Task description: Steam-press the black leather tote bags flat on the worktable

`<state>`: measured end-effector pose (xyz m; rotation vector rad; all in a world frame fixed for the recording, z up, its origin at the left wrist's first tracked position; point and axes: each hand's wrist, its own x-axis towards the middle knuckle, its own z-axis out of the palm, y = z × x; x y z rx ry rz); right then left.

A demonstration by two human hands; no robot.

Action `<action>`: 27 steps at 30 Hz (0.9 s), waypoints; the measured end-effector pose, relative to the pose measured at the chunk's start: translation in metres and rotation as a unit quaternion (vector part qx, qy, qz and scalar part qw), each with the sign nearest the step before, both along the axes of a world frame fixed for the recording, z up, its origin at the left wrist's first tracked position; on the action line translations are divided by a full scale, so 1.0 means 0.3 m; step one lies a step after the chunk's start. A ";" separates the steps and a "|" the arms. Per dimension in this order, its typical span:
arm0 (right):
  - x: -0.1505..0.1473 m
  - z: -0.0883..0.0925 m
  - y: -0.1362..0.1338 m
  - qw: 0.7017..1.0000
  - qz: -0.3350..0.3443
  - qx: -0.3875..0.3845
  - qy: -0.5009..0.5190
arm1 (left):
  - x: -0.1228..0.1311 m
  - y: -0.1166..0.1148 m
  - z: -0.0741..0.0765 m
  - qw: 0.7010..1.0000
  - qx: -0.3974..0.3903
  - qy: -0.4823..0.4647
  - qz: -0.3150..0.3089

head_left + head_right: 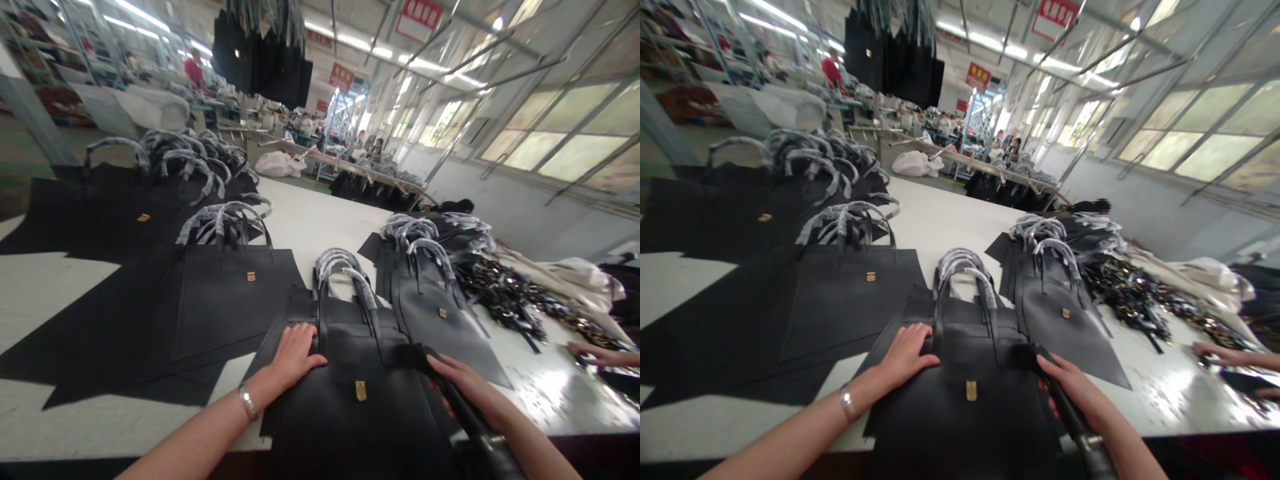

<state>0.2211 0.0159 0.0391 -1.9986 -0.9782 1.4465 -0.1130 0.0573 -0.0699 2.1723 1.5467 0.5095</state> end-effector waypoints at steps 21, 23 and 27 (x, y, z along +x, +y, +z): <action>-0.038 -0.057 0.155 0.991 -0.006 0.131 0.022 | 0.010 0.084 -0.022 0.997 -0.053 -0.038 0.028; -0.030 -0.015 0.141 0.989 -0.009 0.149 0.014 | 0.013 0.109 -0.021 0.997 -0.050 -0.041 0.041; 0.003 0.063 0.042 0.985 -0.024 0.170 -0.010 | 0.015 0.152 -0.004 0.993 -0.065 -0.067 0.069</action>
